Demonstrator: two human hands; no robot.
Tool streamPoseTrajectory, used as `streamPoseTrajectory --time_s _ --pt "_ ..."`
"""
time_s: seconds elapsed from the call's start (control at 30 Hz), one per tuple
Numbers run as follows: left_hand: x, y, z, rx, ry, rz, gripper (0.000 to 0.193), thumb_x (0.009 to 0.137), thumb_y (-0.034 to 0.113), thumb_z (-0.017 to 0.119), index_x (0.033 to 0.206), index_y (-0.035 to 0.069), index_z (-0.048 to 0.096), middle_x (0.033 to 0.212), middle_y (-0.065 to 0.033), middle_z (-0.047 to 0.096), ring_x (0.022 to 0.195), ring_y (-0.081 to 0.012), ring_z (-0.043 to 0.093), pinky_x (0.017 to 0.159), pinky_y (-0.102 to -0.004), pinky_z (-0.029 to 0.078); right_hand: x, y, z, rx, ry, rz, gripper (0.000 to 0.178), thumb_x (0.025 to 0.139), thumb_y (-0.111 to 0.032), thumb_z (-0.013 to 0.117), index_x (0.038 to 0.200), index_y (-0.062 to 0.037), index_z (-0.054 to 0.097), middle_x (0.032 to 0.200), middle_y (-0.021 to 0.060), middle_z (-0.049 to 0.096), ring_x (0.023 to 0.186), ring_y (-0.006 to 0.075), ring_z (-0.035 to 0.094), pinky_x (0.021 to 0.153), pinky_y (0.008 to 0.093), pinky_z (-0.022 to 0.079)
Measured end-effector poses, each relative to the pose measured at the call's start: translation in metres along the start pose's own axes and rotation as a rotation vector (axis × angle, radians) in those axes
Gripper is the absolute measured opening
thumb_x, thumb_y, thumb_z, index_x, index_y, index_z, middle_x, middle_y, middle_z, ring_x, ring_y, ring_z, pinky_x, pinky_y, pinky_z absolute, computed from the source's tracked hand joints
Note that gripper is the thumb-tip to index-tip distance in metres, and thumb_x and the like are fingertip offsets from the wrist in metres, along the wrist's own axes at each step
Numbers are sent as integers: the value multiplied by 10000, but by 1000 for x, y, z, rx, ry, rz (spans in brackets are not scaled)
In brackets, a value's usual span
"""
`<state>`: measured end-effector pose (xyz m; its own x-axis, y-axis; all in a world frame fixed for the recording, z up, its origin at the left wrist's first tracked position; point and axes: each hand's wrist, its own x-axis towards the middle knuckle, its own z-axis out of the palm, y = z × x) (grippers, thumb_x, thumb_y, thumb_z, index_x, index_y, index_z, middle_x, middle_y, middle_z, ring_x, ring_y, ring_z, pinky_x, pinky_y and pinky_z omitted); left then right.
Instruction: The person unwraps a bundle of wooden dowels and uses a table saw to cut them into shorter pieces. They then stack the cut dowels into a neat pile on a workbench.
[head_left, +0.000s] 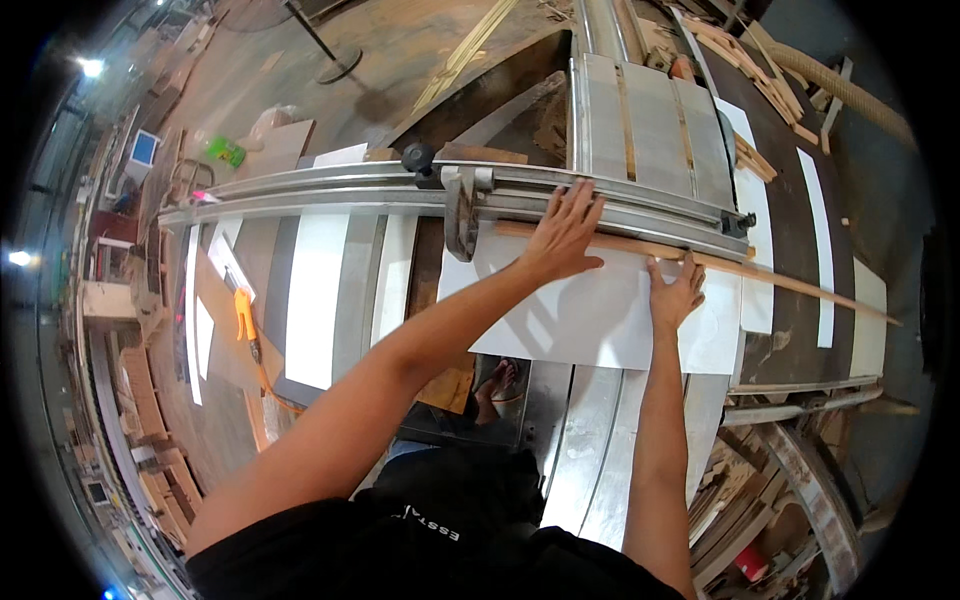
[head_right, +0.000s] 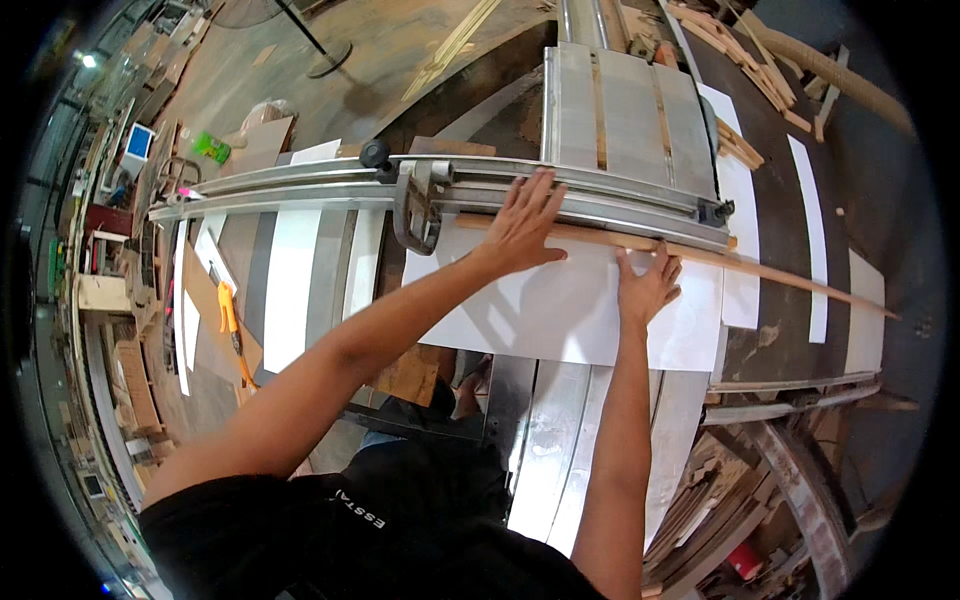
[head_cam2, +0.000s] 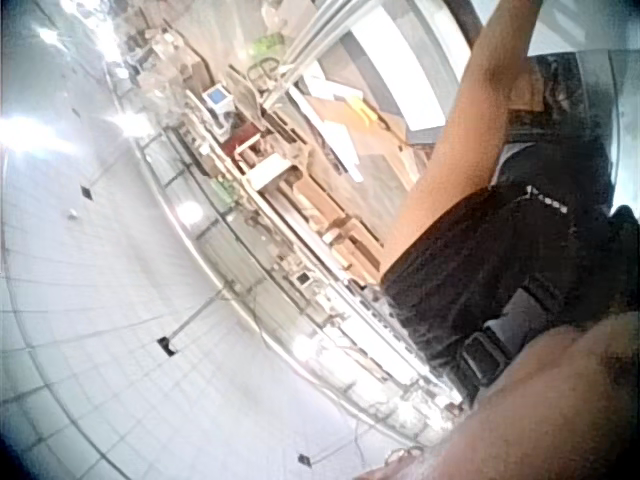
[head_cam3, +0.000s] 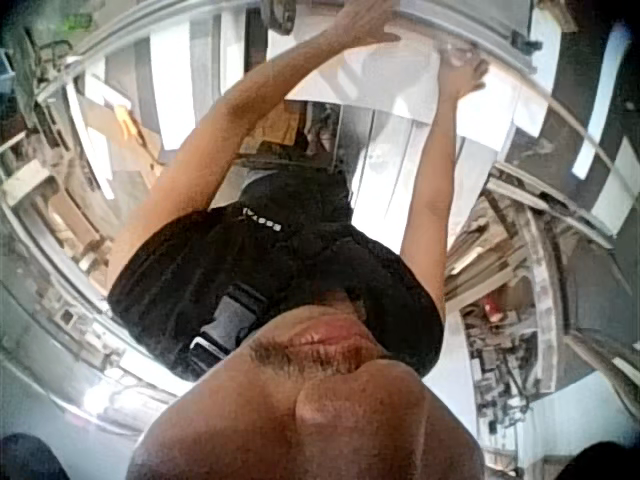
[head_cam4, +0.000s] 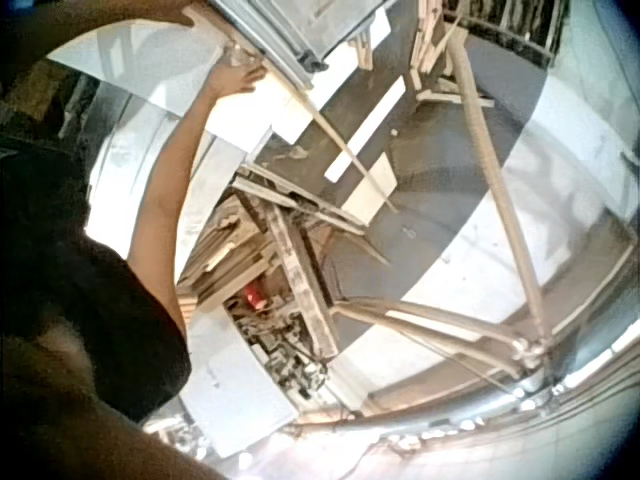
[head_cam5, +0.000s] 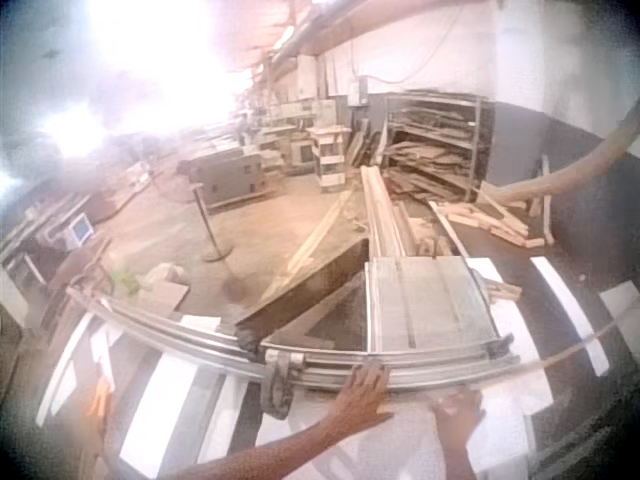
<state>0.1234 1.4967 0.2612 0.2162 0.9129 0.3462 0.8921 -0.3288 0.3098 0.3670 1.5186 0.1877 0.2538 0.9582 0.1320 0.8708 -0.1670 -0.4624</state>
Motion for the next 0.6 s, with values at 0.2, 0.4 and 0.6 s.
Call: streamPoseTrajectory --time_s 0.2,0.4,0.6 --pt "9 -12 36 13 45 110 825 745 391 800 1395 28 445 1434 -163 372 1383 -321 314 1132 -506 256 4 5 12 4 67 22 830 800 -521 746 1443 -89 447 1526 285 334 1446 410 277 1138 640 172" --pt "8 -12 38 51 8 140 783 745 304 795 1378 0 450 1298 -128 410 1254 -291 391 1028 -470 312 -1 0 12 34 55 4 788 815 -486 748 1429 -80 468 1526 281 342 1446 405 283 1146 625 169" --pt "13 -18 34 152 -73 193 693 785 183 731 1378 -22 436 1288 -131 411 1200 -303 406 995 -465 314 -7 -15 17 40 47 23 786 804 -477 759 1420 -76 482 1525 264 358 1444 400 290 1153 608 169"
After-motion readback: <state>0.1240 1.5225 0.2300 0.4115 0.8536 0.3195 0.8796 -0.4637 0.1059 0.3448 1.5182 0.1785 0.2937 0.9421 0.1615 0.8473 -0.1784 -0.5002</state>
